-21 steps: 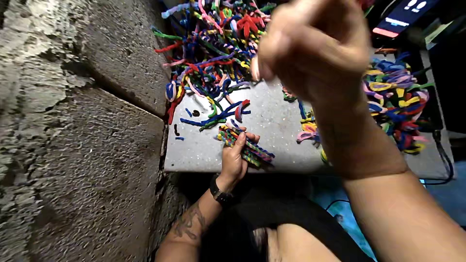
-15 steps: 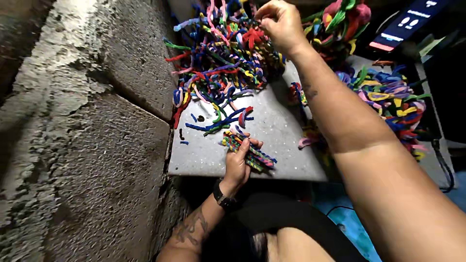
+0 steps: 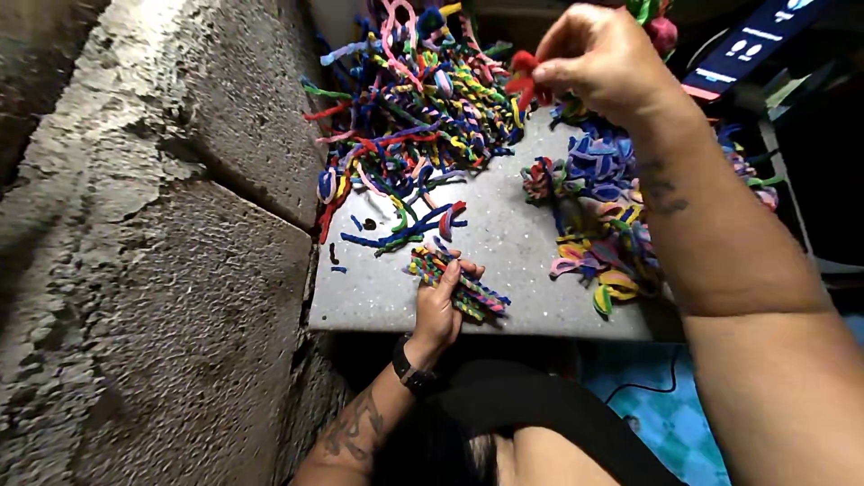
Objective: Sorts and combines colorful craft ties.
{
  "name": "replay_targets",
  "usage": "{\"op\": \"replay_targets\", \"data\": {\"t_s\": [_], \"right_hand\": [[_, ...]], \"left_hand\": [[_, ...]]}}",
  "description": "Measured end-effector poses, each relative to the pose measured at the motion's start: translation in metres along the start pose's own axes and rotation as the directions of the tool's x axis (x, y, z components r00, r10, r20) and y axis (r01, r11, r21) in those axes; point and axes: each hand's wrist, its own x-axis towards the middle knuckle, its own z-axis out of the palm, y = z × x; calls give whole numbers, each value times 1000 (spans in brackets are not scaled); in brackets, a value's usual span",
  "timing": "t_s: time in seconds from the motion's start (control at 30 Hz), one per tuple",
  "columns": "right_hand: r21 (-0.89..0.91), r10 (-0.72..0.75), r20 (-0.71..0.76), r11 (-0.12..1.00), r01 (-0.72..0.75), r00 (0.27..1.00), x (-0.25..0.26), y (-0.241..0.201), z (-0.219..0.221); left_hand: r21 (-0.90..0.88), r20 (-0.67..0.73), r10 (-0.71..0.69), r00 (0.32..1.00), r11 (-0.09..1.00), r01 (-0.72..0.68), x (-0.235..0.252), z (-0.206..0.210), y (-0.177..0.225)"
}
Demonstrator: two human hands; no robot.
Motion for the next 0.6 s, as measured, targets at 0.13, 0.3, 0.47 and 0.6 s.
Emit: {"op": "replay_targets", "data": {"t_s": [0.13, 0.3, 0.47, 0.6], "right_hand": [[27, 158, 93, 987, -161, 983, -52, 22, 6], [-27, 271, 144, 963, -269, 952, -88, 53, 26], [-360, 263, -76, 892, -273, 962, -94, 59, 17], [-401, 238, -34, 886, -232, 971, -96, 56, 16]], "left_hand": [[1, 2, -2, 1000, 1000, 2, 0, 0, 0], [24, 7, 1, 1000, 1000, -1, 0, -1, 0], [12, 12, 7, 1000, 1000, -8, 1, -1, 0], [17, 4, 8, 1000, 1000, -8, 2, -1, 0]]}}
